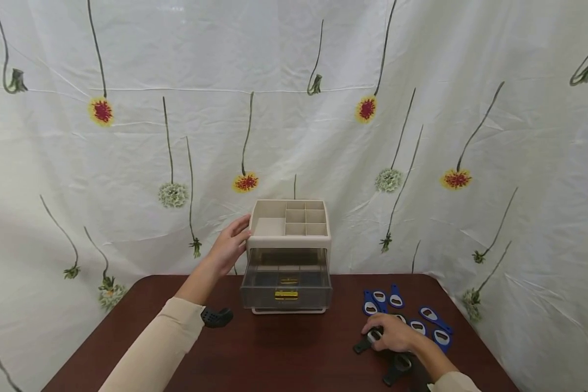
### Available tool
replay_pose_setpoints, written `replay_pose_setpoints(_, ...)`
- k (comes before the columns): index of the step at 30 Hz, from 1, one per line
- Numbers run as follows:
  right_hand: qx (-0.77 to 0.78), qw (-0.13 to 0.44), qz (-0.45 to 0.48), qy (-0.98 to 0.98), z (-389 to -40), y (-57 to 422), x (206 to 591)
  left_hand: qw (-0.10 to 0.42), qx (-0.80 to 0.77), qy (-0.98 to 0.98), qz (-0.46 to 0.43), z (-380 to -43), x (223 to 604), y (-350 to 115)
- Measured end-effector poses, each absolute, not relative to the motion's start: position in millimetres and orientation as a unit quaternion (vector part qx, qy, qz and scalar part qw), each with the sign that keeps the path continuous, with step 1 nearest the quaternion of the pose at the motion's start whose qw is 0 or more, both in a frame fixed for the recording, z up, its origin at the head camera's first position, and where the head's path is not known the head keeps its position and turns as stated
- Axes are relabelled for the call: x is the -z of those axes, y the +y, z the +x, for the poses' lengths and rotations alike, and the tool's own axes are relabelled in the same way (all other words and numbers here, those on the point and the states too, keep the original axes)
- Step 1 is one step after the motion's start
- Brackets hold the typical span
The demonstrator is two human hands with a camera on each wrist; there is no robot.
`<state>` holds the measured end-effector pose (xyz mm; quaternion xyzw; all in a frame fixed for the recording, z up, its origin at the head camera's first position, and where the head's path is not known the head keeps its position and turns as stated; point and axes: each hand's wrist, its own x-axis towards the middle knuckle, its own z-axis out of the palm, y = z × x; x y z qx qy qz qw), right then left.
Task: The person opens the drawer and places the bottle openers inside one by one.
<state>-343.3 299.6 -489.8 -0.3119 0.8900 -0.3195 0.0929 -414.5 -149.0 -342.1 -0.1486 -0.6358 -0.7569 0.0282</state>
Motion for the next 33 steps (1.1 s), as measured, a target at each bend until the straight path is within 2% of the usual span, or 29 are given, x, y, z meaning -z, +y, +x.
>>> replay_pose_setpoints(9,0.297,0.046,-0.342,0.89,-347.8,292.0,492.6,0.031,0.758,-0.634,-0.151,-414.3,341.8,-149.0)
replay_pose_setpoints(16,0.285,0.008,-0.331,0.899,-346.7,289.7,483.9,0.031,0.758,-0.633,-0.153,-414.5,343.0,-150.1)
replay_pose_setpoints(33,0.251,-0.045,-0.317,0.913,-348.4,288.4,406.5,0.031,0.759,-0.632,-0.151,-415.8,343.5,-150.3)
